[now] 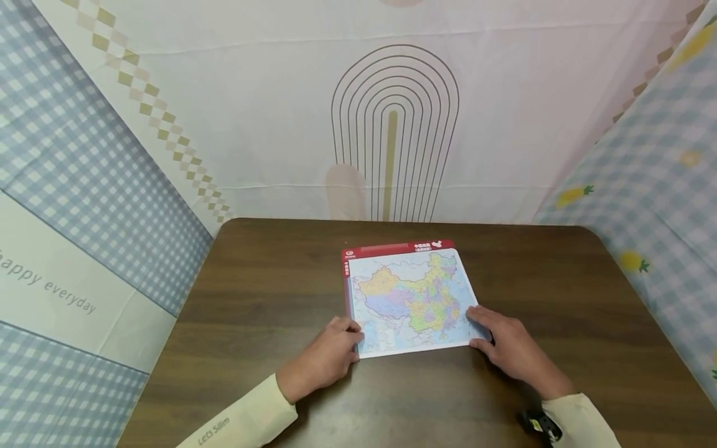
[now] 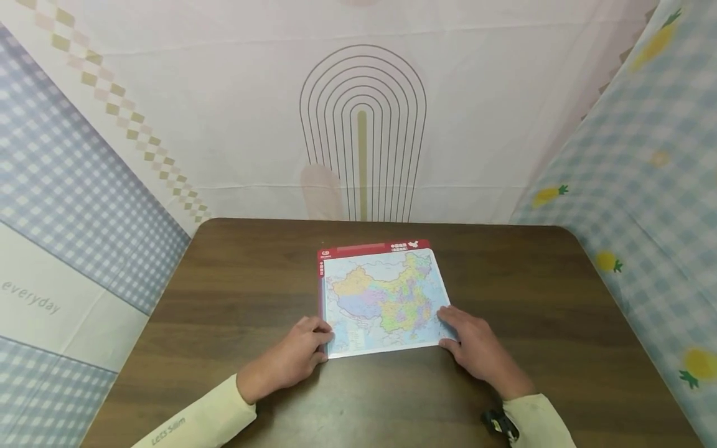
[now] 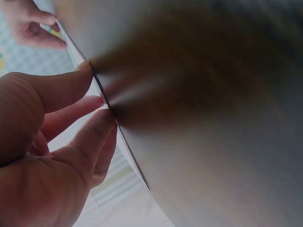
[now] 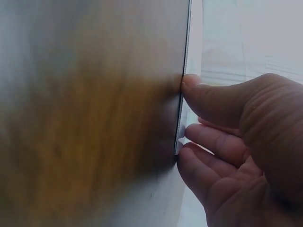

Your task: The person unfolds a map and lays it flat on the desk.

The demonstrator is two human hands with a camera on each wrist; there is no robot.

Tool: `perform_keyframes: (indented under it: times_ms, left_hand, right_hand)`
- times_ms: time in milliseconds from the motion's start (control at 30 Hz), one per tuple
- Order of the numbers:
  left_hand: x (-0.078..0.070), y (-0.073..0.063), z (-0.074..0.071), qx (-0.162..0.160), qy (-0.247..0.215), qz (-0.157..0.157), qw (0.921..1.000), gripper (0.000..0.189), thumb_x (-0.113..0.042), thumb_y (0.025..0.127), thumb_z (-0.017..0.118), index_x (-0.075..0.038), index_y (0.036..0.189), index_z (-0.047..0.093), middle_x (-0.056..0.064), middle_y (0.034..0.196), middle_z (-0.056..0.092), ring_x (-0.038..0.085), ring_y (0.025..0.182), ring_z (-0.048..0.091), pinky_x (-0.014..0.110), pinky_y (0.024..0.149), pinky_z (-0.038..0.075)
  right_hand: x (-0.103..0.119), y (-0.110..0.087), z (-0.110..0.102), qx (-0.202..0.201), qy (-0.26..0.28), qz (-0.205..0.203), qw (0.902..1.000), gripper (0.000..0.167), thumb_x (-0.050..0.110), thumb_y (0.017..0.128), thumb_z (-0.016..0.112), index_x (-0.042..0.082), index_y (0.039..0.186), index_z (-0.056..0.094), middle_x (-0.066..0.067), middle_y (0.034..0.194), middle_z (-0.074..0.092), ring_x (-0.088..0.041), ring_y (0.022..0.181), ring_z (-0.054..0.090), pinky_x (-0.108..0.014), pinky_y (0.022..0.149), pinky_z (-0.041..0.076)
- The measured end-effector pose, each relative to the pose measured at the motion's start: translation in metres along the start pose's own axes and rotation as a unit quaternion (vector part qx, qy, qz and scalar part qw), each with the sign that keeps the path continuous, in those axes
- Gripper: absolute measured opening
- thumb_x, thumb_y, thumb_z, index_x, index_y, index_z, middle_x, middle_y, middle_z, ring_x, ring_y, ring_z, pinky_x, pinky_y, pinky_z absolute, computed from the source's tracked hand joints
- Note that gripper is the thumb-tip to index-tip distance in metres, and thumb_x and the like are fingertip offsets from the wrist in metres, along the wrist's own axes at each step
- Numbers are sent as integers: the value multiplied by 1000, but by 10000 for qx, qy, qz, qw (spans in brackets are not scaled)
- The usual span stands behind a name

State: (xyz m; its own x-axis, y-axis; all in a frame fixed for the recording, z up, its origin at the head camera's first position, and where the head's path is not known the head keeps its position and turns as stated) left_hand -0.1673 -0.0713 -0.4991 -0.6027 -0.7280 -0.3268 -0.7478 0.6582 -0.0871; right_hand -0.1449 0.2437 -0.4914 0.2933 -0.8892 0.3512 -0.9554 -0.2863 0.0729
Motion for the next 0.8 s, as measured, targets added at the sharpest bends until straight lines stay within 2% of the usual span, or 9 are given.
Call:
perform_keyframes:
  times_ms: [467,633,800]
  left_hand:
    - [-41,-8,6,-394,479,729,9954,16,-20,95,79,-13,110,78,3,112,65,16,102,57,26,90,50]
    - [-51,-10,9,-393,539,775,9948,16,-21,95,79,-14,110,78,0,109,65,14,98,54,25,87,47]
    - [-51,-10,10,-363,486,728,9955,17,-22,95,79,-15,111,78,0,110,66,14,100,55,25,89,47]
  right_hand:
    - [-27,22,-3,277,113,294,9991,56,2,93,79,0,146,60,-23,152,58,-43,140,56,-59,104,52]
    - [-32,26,-5,251,142,244,9993,57,2,93,78,2,147,61,-21,153,58,-43,140,56,-60,105,52]
    - [-29,26,-7,273,77,170,9995,56,2,93,78,1,146,61,-22,152,58,-43,140,56,-60,105,51]
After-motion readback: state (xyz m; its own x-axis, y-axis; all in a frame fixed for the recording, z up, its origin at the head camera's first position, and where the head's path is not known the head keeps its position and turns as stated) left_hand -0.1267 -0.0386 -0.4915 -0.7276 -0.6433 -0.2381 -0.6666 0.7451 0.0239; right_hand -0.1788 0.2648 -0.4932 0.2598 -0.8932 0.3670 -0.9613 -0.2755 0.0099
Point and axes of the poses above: each hand's wrist, its own y-axis towards the middle knuckle, its own z-axis out of the palm, x = y × z, the point moved 7 cm from there along y, towards the middle knuckle
